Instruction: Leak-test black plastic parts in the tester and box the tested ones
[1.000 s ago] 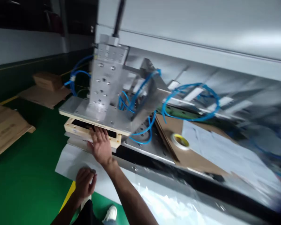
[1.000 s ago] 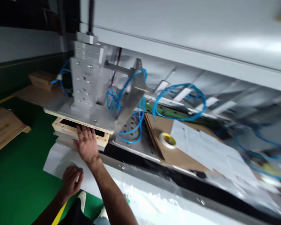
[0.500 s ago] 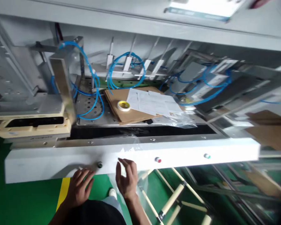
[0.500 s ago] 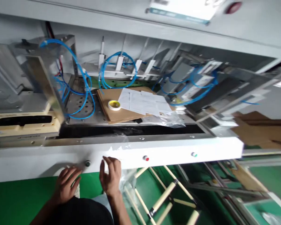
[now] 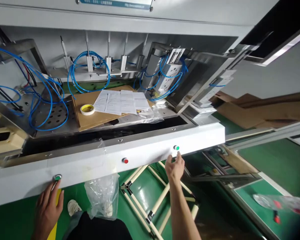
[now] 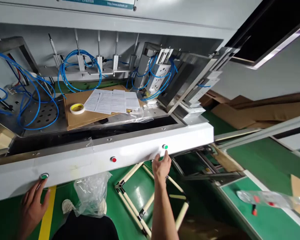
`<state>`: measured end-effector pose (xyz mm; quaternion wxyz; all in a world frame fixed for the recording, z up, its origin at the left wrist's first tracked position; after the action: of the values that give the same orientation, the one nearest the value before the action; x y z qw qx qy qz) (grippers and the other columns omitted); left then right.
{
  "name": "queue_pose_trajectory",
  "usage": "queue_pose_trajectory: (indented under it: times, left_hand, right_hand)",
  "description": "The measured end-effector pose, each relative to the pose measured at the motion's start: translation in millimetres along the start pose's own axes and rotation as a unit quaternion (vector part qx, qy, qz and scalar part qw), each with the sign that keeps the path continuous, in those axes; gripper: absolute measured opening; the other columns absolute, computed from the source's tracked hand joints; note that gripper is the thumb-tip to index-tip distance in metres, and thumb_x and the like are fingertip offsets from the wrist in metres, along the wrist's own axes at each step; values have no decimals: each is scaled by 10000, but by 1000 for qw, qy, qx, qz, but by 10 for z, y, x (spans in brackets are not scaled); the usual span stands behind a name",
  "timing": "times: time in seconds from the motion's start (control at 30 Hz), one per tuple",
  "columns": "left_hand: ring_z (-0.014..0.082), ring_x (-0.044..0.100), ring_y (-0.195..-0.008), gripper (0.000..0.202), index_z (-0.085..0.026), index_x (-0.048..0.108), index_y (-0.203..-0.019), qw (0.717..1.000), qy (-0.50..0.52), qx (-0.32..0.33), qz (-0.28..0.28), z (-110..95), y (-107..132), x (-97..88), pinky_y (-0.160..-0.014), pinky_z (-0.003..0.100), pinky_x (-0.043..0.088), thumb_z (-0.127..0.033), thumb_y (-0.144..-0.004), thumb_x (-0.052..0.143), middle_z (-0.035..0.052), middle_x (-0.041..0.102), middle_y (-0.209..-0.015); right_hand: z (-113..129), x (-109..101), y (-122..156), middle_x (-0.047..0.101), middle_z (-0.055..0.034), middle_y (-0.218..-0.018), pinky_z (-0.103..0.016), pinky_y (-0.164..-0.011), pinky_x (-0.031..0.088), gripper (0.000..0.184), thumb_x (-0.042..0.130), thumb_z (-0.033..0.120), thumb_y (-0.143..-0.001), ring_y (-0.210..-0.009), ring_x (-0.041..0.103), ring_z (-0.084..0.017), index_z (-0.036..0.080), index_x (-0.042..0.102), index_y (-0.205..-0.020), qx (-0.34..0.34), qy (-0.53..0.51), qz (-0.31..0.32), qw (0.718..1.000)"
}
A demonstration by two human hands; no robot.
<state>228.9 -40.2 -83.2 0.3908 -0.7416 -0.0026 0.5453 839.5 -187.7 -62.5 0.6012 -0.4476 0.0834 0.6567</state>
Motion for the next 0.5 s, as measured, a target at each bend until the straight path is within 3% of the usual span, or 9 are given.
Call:
queue_pose_trajectory:
  times: [0.13, 0.37, 0.5]
  left_hand:
    - [356, 704, -1128, 733, -286, 326, -1686, 999, -47, -12, 0, -100, -7, -4, -913, 451, 516, -308, -1019, 628, 163, 726, -1319]
    - [351, 687, -1153, 703, -222, 263, -1697, 993, -95, -69, -15, -265, -117, 85, -954, 451, 511, -316, -1057, 540, 191, 704, -1338]
    - [345, 676, -1176, 644, -202, 331, -1662, 991, -87, -93, -26, -242, -152, 148, -974, 455, 516, -288, -1057, 532, 195, 690, -1339]
  right_hand:
    - [-109, 58, -354, 707, -249, -1051, -501, -907, 500, 663, 445, 433, -881, -992, 628, -370, 12, 677, -1338, -2, 13, 6, 1000]
    - [-59, 149, -327, 656, -207, -795, -475, -659, 403, 627, 460, 446, -897, -691, 545, -329, 19, 751, -1252, -18, 36, -42, 998]
    - [31, 170, -357, 546, -131, -677, -483, -633, 366, 573, 442, 482, -932, -647, 489, -336, 121, 781, -1219, -50, 15, -55, 997]
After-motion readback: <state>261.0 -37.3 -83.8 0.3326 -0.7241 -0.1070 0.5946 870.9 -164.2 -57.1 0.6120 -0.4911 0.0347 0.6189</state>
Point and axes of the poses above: each hand's wrist, its own y-axis away from the middle knuckle, its own x-axis out of the palm, z = x × y, the point moved 6 cm from there along -y, towards the middle knuckle
